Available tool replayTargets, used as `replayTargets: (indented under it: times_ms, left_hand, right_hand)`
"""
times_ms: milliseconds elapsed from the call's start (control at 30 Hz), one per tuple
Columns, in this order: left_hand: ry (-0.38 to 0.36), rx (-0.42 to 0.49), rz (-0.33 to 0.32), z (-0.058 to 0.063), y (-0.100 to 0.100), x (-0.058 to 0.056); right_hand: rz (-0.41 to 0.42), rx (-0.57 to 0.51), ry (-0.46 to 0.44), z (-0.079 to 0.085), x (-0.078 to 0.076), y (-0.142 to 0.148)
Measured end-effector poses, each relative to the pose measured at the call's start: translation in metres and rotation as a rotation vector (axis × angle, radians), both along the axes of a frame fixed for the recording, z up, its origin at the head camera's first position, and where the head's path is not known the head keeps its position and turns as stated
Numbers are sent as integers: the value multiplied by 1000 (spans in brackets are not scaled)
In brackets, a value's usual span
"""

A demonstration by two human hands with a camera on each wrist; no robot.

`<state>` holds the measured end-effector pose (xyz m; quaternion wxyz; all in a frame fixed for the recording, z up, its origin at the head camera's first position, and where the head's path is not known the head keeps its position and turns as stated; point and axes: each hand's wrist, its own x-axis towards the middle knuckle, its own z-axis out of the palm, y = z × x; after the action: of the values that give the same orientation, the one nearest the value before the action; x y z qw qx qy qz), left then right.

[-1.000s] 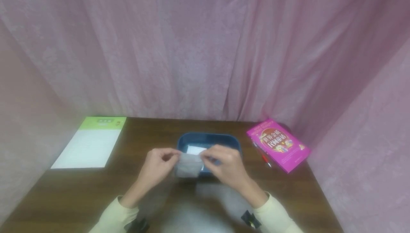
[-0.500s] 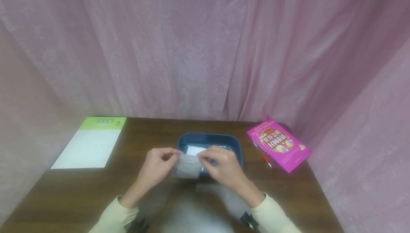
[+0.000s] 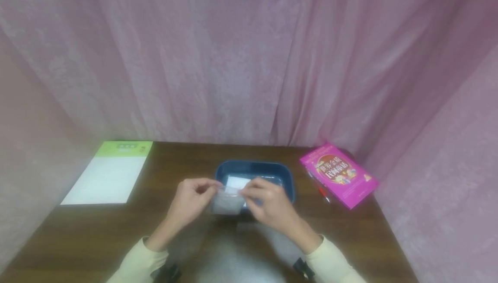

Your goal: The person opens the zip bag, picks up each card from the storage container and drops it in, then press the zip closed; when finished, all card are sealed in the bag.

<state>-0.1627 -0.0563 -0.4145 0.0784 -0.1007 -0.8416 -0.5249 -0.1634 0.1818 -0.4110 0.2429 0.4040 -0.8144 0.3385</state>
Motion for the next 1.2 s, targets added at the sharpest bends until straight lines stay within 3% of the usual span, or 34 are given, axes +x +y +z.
replayTargets:
  times_ms: [200, 433, 833, 1200]
  left_hand:
    - [0, 5, 0, 0, 0, 0]
    - [-10, 3, -15, 1, -2, 2]
    - [-16, -9, -21, 0, -3, 2]
    - [-17, -66, -15, 4, -4, 4]
  right_hand:
    - [-10, 41, -86, 2, 3, 1]
    - [-27, 111, -120, 4, 4, 1]
    - [-14, 101, -69, 9, 2, -3]
    - [3, 80, -94, 7, 0, -5]
